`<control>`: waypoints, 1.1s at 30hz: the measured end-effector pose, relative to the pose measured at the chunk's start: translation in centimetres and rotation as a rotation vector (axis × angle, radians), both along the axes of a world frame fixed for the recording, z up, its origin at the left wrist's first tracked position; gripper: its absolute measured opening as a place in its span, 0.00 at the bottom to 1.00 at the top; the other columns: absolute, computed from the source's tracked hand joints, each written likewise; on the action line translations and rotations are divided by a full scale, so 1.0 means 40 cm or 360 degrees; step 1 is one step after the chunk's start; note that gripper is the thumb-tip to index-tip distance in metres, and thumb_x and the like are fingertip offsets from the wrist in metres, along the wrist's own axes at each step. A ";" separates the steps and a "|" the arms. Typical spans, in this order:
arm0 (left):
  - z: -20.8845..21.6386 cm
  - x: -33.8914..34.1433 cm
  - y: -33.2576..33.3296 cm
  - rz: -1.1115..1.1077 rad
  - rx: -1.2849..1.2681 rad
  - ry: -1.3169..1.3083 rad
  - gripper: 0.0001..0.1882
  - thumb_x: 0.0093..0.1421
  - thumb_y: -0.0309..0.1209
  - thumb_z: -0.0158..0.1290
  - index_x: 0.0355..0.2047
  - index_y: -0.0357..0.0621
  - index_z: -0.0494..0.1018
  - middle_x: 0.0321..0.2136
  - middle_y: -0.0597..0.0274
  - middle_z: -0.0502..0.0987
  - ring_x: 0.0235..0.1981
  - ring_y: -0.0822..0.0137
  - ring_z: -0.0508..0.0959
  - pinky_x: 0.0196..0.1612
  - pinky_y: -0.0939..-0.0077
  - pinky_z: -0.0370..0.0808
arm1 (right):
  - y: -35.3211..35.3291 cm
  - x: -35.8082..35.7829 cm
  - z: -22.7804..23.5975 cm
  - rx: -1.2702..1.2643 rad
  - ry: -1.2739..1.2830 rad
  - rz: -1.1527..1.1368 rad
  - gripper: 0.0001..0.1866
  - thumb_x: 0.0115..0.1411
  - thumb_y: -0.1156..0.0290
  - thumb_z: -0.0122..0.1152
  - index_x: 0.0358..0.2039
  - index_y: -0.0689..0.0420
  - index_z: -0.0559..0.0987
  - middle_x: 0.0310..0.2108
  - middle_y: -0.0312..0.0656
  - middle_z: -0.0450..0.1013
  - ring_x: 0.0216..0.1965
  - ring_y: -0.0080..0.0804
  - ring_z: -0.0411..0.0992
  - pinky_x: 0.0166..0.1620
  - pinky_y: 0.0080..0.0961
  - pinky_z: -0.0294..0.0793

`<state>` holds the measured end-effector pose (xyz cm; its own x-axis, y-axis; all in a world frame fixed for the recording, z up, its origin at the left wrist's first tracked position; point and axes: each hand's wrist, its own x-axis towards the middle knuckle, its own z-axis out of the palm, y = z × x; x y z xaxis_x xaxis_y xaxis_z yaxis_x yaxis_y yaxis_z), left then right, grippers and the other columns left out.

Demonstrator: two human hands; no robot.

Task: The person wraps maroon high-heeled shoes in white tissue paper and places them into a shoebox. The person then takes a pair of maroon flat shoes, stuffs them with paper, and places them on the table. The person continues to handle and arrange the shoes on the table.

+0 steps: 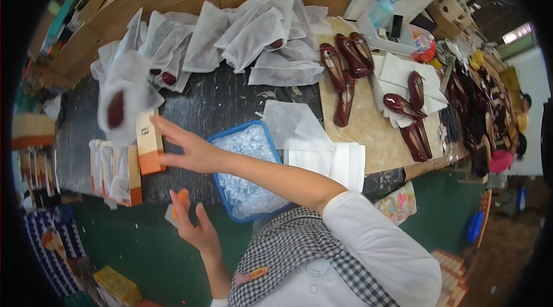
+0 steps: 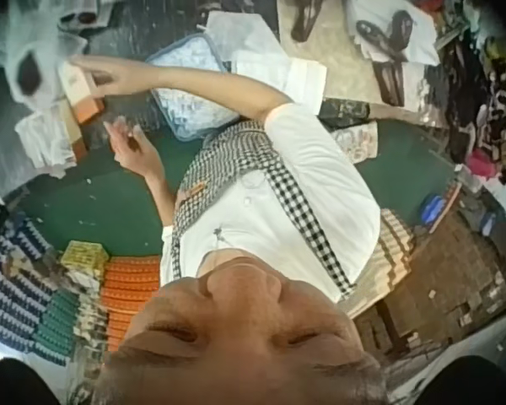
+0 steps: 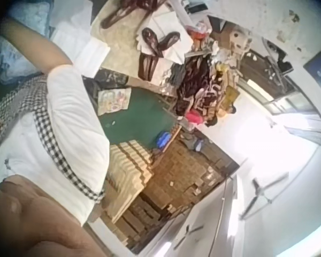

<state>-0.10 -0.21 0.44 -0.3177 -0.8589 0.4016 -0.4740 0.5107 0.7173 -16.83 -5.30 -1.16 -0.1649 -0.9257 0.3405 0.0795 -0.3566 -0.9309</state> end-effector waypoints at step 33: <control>-0.261 -0.752 0.705 -0.0964 0.2318 0.0457 0.24 0.65 0.40 0.42 0.59 0.43 0.59 0.51 0.53 0.69 0.52 0.62 0.70 0.54 0.68 0.69 | 1.238 -0.533 -0.281 0.1131 0.0464 -0.1225 0.13 0.53 0.73 0.55 0.41 0.54 0.76 0.29 0.48 0.75 0.32 0.46 0.74 0.34 0.33 0.72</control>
<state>-30.16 27.98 -10.01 -0.7994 -0.3266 -0.5043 -0.2356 -0.6018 0.7631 -38.15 44.21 -12.40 -0.7847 -0.6097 -0.1121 -0.1923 0.4113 -0.8910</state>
